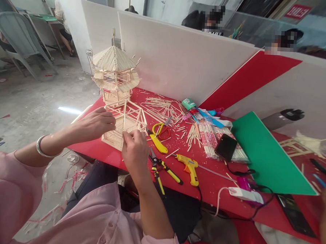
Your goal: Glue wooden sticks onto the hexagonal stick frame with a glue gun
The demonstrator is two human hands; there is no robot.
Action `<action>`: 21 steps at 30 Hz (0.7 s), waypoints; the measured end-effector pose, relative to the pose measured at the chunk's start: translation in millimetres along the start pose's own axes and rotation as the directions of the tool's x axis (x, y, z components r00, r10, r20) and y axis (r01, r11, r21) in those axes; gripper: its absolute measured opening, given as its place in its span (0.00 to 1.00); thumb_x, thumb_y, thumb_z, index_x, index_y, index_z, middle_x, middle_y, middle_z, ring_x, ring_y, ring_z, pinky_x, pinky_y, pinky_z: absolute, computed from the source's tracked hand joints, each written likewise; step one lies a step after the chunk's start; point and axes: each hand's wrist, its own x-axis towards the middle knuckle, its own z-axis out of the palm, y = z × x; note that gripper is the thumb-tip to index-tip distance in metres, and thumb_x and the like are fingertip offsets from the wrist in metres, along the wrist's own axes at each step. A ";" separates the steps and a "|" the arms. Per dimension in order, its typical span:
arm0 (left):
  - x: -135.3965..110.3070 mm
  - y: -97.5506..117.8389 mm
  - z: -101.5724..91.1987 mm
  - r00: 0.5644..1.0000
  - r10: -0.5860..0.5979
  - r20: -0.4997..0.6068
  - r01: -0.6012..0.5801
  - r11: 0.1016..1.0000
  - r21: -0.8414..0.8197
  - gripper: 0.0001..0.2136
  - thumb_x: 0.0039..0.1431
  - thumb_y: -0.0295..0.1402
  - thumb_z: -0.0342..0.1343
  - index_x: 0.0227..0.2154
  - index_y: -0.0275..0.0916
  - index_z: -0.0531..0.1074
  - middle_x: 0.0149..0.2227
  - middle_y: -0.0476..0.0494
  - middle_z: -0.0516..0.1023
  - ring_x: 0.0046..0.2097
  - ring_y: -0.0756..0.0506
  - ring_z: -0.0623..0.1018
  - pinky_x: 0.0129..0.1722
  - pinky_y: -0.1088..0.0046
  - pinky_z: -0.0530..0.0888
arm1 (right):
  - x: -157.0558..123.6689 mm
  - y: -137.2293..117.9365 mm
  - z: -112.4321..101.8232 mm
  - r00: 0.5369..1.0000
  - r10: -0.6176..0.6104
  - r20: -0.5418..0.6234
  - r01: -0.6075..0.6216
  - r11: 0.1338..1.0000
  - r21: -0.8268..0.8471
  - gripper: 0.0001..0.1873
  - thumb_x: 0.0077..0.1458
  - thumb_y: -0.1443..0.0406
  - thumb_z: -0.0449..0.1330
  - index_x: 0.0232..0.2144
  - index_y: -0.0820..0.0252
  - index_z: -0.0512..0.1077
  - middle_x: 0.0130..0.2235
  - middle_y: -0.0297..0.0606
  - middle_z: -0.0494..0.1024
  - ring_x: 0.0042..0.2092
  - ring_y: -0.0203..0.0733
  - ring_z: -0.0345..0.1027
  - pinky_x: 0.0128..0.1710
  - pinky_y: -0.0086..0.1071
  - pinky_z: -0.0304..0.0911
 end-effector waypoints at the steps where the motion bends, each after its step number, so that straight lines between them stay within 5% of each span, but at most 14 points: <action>1: 0.6 -1.9 -0.2 1.000 0.011 0.008 -0.011 1.000 -0.004 0.13 0.61 0.19 0.49 0.25 0.40 0.70 0.32 0.46 0.77 0.40 0.45 0.73 0.42 0.66 0.65 | 1.1 1.3 -1.6 1.000 -0.003 -0.001 0.003 1.000 -0.012 0.13 0.66 0.65 0.54 0.44 0.56 0.79 0.35 0.40 0.73 0.40 0.44 0.63 0.38 0.35 0.59; 11: 8.7 -7.9 8.7 0.998 -0.069 -0.010 0.068 0.991 -0.114 0.14 0.54 0.19 0.50 0.20 0.40 0.75 0.25 0.47 0.77 0.34 0.47 0.73 0.34 0.67 0.65 | 26.9 0.5 -6.2 0.983 -0.145 0.116 0.161 0.976 -0.145 0.13 0.62 0.69 0.57 0.29 0.54 0.78 0.34 0.41 0.73 0.41 0.45 0.61 0.32 0.36 0.57; 21: 6.9 -21.9 19.3 0.989 -0.148 0.027 0.148 0.930 -0.336 0.12 0.55 0.22 0.54 0.23 0.43 0.80 0.27 0.49 0.81 0.33 0.48 0.75 0.36 0.70 0.70 | 36.1 2.8 -1.3 0.988 -0.007 0.152 0.004 1.000 0.015 0.07 0.55 0.68 0.66 0.26 0.55 0.80 0.31 0.37 0.73 0.39 0.43 0.66 0.35 0.35 0.60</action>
